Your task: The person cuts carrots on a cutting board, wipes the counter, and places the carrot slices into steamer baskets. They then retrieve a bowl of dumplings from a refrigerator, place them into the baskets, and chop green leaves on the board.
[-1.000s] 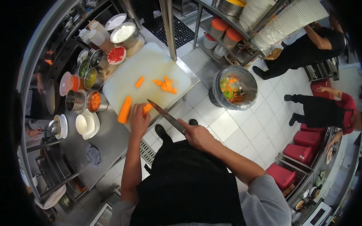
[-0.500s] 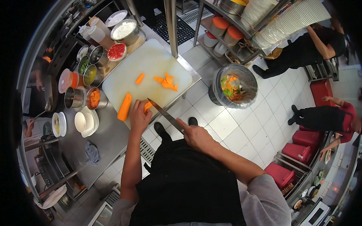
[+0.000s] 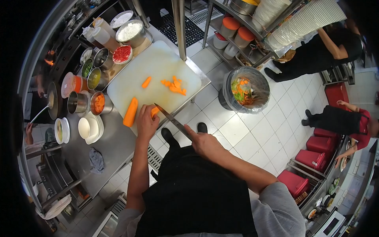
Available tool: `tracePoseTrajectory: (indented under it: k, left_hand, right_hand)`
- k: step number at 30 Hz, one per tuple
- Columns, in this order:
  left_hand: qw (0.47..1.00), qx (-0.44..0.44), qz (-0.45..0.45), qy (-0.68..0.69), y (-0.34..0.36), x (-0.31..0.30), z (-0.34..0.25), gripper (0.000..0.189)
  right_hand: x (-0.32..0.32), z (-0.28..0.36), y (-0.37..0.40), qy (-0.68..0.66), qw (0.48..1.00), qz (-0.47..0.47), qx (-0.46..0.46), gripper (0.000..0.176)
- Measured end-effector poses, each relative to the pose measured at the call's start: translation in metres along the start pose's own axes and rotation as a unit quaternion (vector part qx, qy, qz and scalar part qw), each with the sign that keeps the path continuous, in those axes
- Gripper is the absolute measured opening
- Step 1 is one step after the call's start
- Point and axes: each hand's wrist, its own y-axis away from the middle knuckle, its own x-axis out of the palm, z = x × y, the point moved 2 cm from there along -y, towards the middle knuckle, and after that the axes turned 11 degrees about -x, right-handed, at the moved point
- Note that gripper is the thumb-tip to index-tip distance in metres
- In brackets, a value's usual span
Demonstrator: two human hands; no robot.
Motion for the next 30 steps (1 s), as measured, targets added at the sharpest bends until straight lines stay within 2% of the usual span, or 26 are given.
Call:
tracePoseTrajectory:
  k: [10,16,18,22,24,27,30]
  left_hand:
    - [1.0,0.0,-0.007,0.003,0.001,0.002,-0.002,0.036]
    - [1.0,-0.022,0.015,-0.016,0.001,0.001,0.001,0.037]
    - [1.0,-0.012,-0.002,-0.01,0.0,0.003,0.0,0.036]
    - [1.0,-0.011,0.003,-0.015,0.0,0.001,0.0,0.035]
    - [1.0,-0.003,0.004,-0.012,-0.001,0.0,-0.001,0.034]
    - [1.0,-0.015,0.012,-0.016,-0.001,0.0,-0.001,0.034]
    - [1.0,-0.012,0.008,-0.011,-0.001,0.0,-0.002,0.033]
  right_hand:
    - [0.004,-0.005,-0.004,0.005,1.0,-0.008,-0.004,0.072]
    - [-0.019,-0.011,-0.002,-0.11,0.993,0.007,0.046,0.064]
    - [-0.016,-0.017,0.001,-0.203,0.977,-0.001,0.064,0.062]
    - [-0.014,-0.023,0.0,-0.253,0.964,0.011,0.079,0.062]
    - [-0.02,-0.02,-0.001,-0.283,0.949,0.047,0.135,0.06]
    - [-0.018,-0.024,0.001,-0.352,0.919,0.058,0.167,0.059]
    - [-0.02,-0.022,0.001,-0.356,0.919,0.059,0.159,0.059]
